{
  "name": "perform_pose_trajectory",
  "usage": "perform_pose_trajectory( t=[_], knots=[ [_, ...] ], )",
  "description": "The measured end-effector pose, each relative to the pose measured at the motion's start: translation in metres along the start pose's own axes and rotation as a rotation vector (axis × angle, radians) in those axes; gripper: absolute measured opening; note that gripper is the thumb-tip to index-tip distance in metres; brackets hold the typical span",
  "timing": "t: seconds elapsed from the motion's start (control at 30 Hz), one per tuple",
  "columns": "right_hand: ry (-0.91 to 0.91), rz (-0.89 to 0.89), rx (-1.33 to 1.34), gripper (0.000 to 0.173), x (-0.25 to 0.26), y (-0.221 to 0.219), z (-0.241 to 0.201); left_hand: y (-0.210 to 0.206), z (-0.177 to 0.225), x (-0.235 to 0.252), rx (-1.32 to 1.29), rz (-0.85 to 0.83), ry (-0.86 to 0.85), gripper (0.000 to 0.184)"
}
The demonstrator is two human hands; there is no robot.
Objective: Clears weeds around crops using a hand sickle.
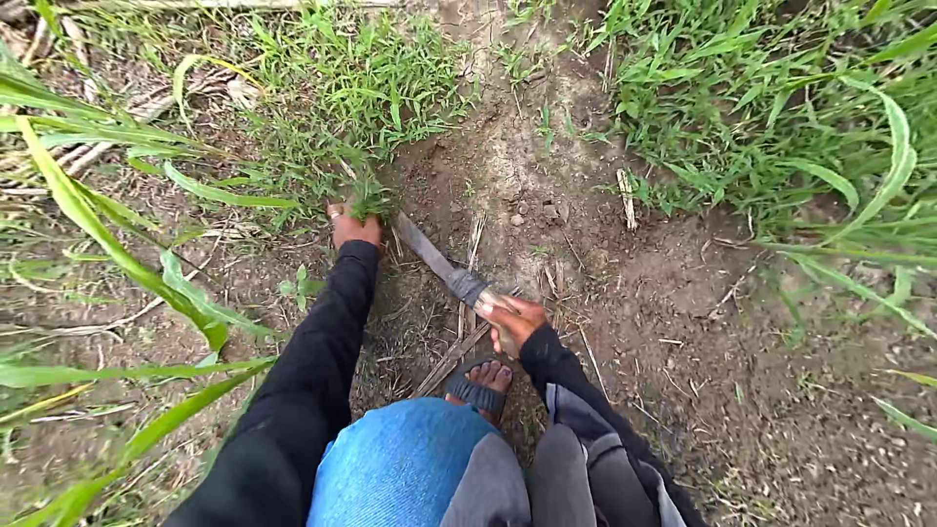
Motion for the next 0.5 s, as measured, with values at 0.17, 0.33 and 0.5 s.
perform_pose_trajectory(
  t=[0.17,0.33,0.5],
  knots=[
    [0.193,0.053,-0.247,0.056,-0.022,0.03,0.035,-0.037,0.024,0.023,0.229,-0.038,-0.084,0.06],
    [0.039,-0.024,0.026,0.046,-0.049,0.088,0.069,-0.022,0.003,0.025,-0.16,0.0,-0.037,0.044],
    [-0.041,-0.075,0.085,0.04,-0.006,0.011,0.043,-0.023,-0.004,0.032,-0.261,0.037,0.103,0.049]
  ],
)
Point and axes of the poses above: each hand's wrist, its own x-axis towards the middle knuckle, its own y-axis out of the back of the hand, z = x × y, the point moved 3 cm from there along x, towards the middle knuckle, and after that the axes turned 1 degree about y, right-handed, at the moved point
